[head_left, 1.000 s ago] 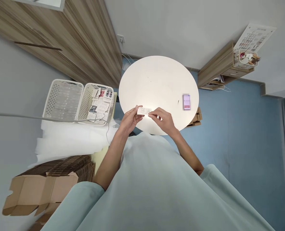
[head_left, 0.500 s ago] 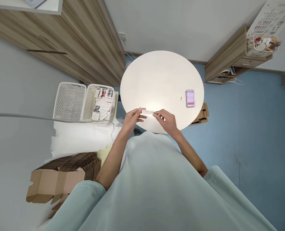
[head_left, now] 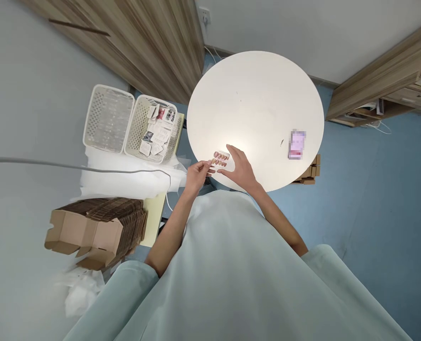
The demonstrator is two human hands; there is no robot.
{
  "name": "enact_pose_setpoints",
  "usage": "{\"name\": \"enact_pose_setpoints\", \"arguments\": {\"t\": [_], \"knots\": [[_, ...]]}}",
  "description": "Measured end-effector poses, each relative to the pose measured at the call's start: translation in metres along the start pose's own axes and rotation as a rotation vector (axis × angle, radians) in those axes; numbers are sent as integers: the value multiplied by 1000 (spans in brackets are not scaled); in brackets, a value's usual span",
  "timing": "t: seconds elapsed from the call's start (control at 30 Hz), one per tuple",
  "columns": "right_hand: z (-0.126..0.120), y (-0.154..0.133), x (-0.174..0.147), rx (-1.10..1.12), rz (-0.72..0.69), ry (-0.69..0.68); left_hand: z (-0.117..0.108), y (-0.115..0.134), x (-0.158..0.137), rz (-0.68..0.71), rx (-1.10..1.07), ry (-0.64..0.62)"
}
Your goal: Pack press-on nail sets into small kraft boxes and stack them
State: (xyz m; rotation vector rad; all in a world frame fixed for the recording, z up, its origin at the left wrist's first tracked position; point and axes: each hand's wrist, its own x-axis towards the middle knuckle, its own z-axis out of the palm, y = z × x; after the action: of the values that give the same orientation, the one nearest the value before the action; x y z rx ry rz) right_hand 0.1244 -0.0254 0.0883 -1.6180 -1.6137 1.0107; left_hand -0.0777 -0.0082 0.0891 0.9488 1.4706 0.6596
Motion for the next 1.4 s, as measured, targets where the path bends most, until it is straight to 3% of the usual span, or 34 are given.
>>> {"name": "enact_pose_setpoints", "arguments": {"t": [0.33, 0.63, 0.83, 1.07, 1.4], "knots": [[44, 15, 29, -200, -94, -208, -19, -33, 13, -97, 2, 77], [75, 21, 47, -333, -42, -226, -66, -37, 31, -216, 83, 127], [77, -11, 58, -407, -44, -203, -99, -33, 42, -179, 77, 121], [94, -53, 71, -449, -98, -81, -143, -20, 57, 8, 11, 147], [123, -118, 103, -533, -185, -85, -218, -17, 127, 212, 5, 375]]}}
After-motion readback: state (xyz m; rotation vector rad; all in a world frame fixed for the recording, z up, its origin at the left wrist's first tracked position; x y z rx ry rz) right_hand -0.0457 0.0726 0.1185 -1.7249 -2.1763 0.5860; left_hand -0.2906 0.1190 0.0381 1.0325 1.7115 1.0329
